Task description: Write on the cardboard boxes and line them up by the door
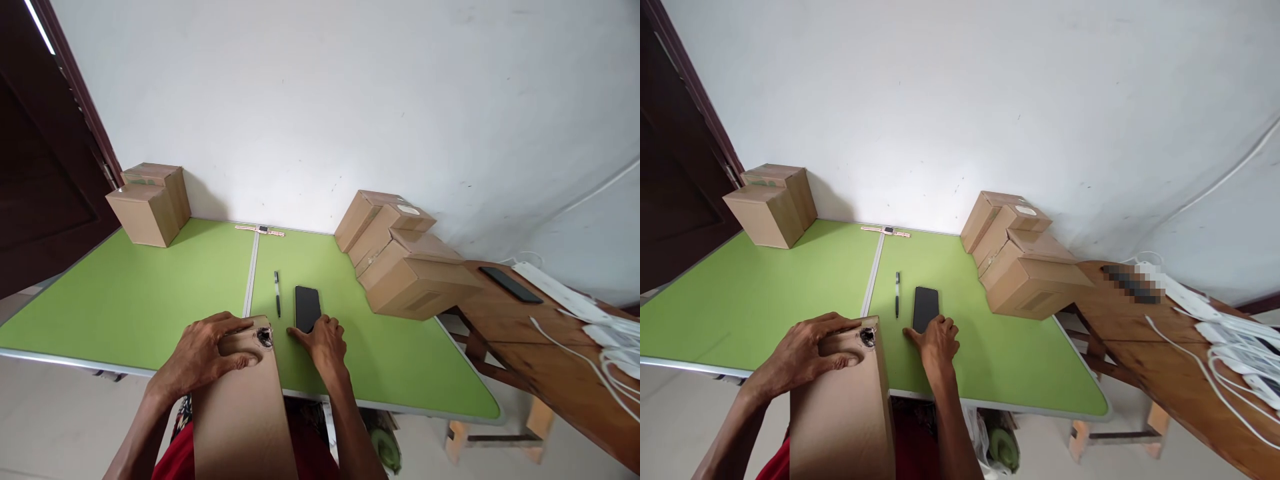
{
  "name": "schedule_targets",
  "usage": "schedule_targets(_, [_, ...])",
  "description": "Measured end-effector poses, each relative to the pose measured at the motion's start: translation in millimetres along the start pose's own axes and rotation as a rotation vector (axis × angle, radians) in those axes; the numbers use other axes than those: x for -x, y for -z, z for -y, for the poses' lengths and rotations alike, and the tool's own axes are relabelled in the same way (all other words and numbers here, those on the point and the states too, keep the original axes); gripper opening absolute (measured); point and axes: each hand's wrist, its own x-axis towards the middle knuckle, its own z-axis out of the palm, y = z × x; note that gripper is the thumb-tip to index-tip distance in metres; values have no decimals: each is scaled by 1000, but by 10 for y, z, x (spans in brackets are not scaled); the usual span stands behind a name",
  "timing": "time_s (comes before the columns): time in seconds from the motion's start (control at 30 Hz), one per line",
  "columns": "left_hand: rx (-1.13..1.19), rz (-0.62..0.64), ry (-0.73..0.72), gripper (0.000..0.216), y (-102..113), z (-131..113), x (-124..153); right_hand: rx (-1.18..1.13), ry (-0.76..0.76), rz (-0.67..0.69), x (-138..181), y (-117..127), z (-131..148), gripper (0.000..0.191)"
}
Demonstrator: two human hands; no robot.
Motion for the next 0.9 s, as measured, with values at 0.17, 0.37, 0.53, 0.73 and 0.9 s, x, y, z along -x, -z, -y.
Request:
schedule_targets(0.17, [10,-3,1,50,-1,-12,-5,-251,-10,45,-116,-55,-153,78])
schedule_targets(0.37, [-6,-18,-7,49,-3,-31,14,-784,72,250,-41,-56,-419,45])
schedule_targets(0.53, [14,-19,2,53,17,-45,7,-1332,7,470,440,86,-633,53])
schedule_targets(0.73, [-4,-13,-1,52,27,-64,-7,-1742,-67,674,1180,493,-526,40])
schedule_targets(0.9, [15,-34,-26,47,30,-70,12,-1809,-52,889,1552,470,-138,68])
